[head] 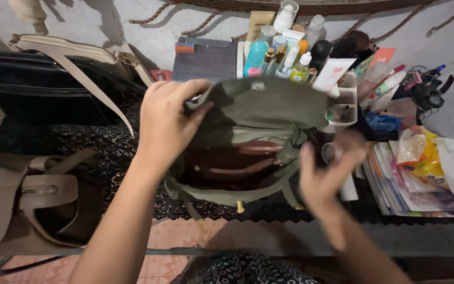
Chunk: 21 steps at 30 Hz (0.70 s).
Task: The person packs a small beige handbag and a green backpack with various toiletries and personal items from a cluttered vanity table. They place bottles, tubes, and small containers into the bags, then close and secure them.
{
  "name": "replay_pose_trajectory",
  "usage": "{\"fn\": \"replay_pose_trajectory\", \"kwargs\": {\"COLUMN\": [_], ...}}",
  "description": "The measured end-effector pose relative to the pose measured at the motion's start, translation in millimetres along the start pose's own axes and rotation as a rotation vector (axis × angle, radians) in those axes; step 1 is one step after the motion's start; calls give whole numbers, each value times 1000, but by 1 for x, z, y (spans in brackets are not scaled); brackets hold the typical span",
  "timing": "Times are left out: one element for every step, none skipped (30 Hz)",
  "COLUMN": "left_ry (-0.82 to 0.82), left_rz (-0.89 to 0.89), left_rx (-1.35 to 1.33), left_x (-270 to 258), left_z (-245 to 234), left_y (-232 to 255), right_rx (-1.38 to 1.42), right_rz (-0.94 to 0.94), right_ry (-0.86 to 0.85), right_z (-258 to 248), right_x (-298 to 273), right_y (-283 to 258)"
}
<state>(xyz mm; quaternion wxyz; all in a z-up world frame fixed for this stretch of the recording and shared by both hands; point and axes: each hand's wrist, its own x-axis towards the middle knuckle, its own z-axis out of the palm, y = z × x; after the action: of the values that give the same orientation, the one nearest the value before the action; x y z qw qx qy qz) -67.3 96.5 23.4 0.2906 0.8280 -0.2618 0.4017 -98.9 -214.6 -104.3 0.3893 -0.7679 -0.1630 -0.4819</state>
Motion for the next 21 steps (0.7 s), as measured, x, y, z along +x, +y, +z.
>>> {"fn": "replay_pose_trajectory", "kwargs": {"left_ry": [-14,-28,-46,-50,-55,-60,-97,-134,-171,-205,-241,-276,-308,-340,-372,-379,-385,-390,-383,-377,-370], "left_rz": [-48,-97,-148,-170,-191,-212,-199,-187,-176,-96,-15,67,92,117,139,152,165,179,175,171,165], "left_rx": [-25,-50,-74,-171,-269,-367,-370,-374,-377,-324,-270,-215,-179,-142,-105,-43,21,84,96,108,119], "left_x": [7,13,15,15,14,12,9,2,-6,-16,-27,-38,-50,-60,-70,-79,-88,-96,-104,-111,-117], "left_z": [0,0,0,0,-1,-1,-2,-5,-6,-6,-7,-7,-4,2,8,13,17,22,27,31,36], "left_y": [3,6,8,10,11,11,13,15,17,19,21,22,23,24,23,21,17,13,10,7,4], "right_rx": [-64,-19,27,74,0,-73,-146,-159,-170,-182,-242,-302,-362,-252,-144,-36,32,101,169,341,513], "right_rz": [-113,-271,-424,-575,-516,-456,-399,-336,-272,-208,-93,25,145,180,213,245,344,442,542,675,807], "right_ry": [78,-117,-315,-515,-563,-611,-656,-688,-720,-751,-874,-995,-1114,-1030,-945,-859,-865,-870,-873,-830,-781], "right_z": [-3,-7,-10,-7,1,10,18,24,31,37,45,56,63,67,69,71,71,70,69,65,58], "right_x": [-18,-30,-45,-56,-61,-64,-64,-63,-59,-55,-52,-48,-47,-49,-51,-54,-57,-61,-64,-66,-68], "right_y": [-14,-24,-35,-43,-46,-47,-47,-46,-41,-35,-28,-21,-15,-10,-6,-3,0,2,4,7,10]}}
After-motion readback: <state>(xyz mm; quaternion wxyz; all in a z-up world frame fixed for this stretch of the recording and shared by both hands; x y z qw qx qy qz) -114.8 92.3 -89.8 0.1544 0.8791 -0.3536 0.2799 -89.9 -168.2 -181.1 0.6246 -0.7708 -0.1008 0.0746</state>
